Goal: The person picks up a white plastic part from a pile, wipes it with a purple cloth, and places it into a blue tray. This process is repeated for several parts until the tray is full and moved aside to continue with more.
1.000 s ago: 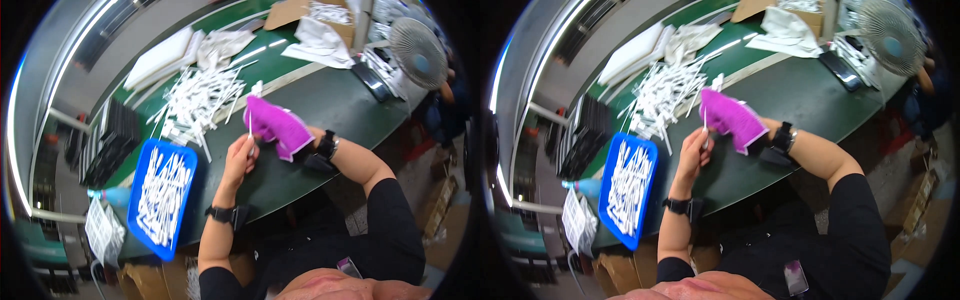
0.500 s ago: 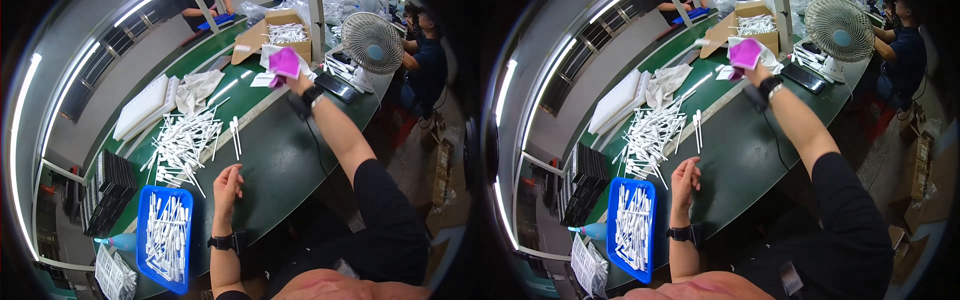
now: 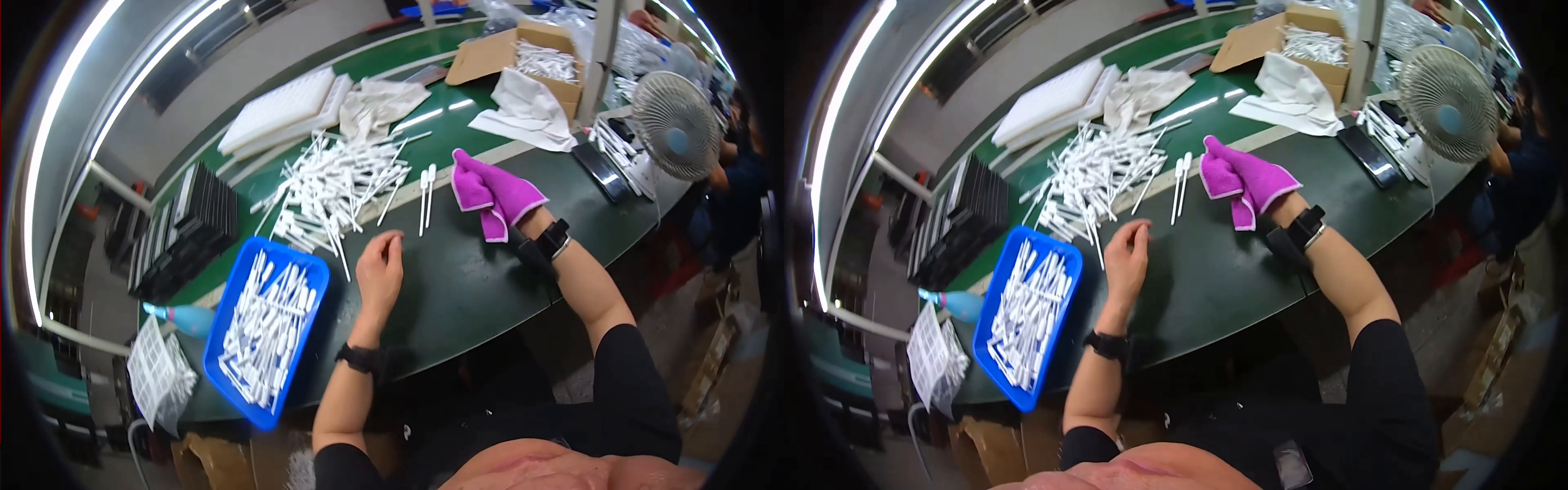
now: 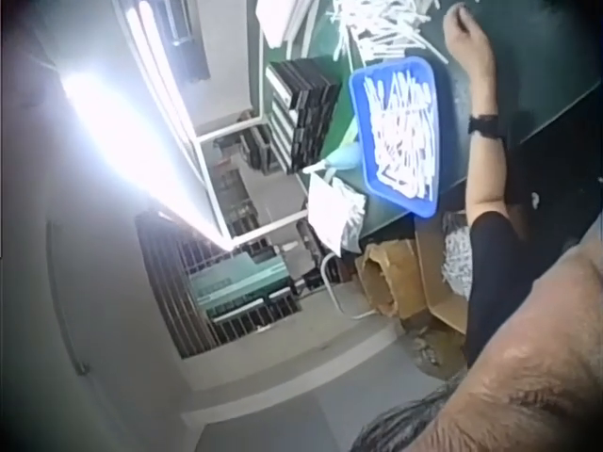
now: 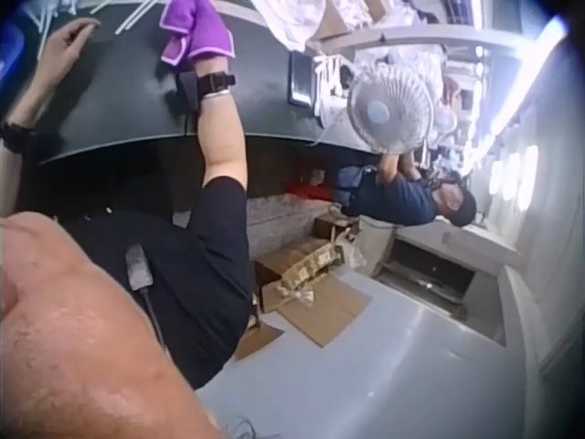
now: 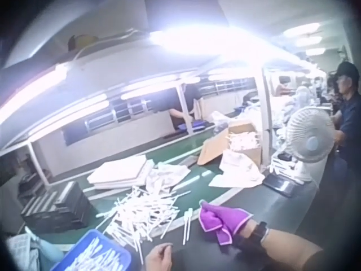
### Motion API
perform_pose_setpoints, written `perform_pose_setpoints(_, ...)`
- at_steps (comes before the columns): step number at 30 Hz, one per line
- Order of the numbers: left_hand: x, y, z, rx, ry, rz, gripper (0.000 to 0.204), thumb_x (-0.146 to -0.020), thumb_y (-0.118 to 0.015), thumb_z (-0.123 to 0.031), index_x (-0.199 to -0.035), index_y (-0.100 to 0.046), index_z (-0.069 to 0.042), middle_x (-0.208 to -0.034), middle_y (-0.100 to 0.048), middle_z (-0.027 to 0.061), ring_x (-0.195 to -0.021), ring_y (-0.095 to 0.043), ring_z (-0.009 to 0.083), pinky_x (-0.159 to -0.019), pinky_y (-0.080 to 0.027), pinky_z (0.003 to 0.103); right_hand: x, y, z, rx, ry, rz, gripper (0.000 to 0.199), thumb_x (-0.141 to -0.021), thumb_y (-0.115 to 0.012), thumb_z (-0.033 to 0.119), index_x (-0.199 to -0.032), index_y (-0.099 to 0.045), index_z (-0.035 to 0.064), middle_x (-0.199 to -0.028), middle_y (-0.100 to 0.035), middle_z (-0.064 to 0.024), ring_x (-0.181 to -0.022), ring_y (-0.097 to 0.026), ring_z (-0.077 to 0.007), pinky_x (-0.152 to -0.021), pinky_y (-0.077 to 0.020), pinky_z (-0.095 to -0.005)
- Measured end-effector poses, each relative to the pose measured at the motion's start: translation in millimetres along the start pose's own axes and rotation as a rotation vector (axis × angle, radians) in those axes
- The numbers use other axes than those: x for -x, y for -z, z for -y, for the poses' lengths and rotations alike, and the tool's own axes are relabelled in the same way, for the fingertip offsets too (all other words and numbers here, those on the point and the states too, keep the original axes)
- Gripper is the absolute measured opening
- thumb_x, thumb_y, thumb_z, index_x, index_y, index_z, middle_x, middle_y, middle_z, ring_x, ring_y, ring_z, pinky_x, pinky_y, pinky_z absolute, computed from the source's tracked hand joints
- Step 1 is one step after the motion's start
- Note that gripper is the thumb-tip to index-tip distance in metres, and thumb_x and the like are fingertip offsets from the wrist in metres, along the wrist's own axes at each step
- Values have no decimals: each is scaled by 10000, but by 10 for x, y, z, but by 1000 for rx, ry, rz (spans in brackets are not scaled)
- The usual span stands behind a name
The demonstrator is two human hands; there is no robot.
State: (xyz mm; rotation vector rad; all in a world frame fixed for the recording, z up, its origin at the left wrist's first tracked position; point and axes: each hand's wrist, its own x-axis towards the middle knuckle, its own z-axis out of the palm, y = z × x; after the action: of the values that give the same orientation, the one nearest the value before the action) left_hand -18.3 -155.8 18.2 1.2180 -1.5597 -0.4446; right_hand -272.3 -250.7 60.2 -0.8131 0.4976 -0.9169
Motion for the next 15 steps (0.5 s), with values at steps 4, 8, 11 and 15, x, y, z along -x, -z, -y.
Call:
perform_pose_setpoints(4,-270,45,-233,-492,-96,166,184,-883,-579,-195,-904,-658,-30,-803,-637,156,-734,-630,328,-640,-482,394,161,-249,82,-81,38,-194,281,-971,-529,300,-747,-510,130,-593,-333,84,-480,-326,-40,-439,-257,-200)
perform_pose_setpoints(8,-668,-350,-123,-672,-46,268,260,-879,-567,-285,-867,-660,-42,-811,-632,174,-779,-626,357,-674,-485,434,-114,494,-3,-120,109,-215,333,-952,-557,340,-689,-503,143,-612,-424,67,-496,-370,-47,-460,-286,-205)
perform_pose_setpoints(11,-856,-671,-5,-730,-29,257,284,-876,-572,-311,-849,-663,-43,-804,-640,173,-780,-631,356,-680,-488,444,-137,523,-49,-108,80,-202,309,-964,-541,300,-706,-486,140,-607,-382,65,-490,-346,-44,-450,-264,-209)
perform_pose_setpoints(15,-1036,-1086,79,-725,-64,161,293,-872,-586,-326,-848,-663,-44,-801,-655,167,-781,-639,354,-682,-493,452,-92,450,-14,-81,93,-208,296,-969,-535,280,-716,-480,136,-606,-363,62,-489,-339,-46,-452,-262,-212)
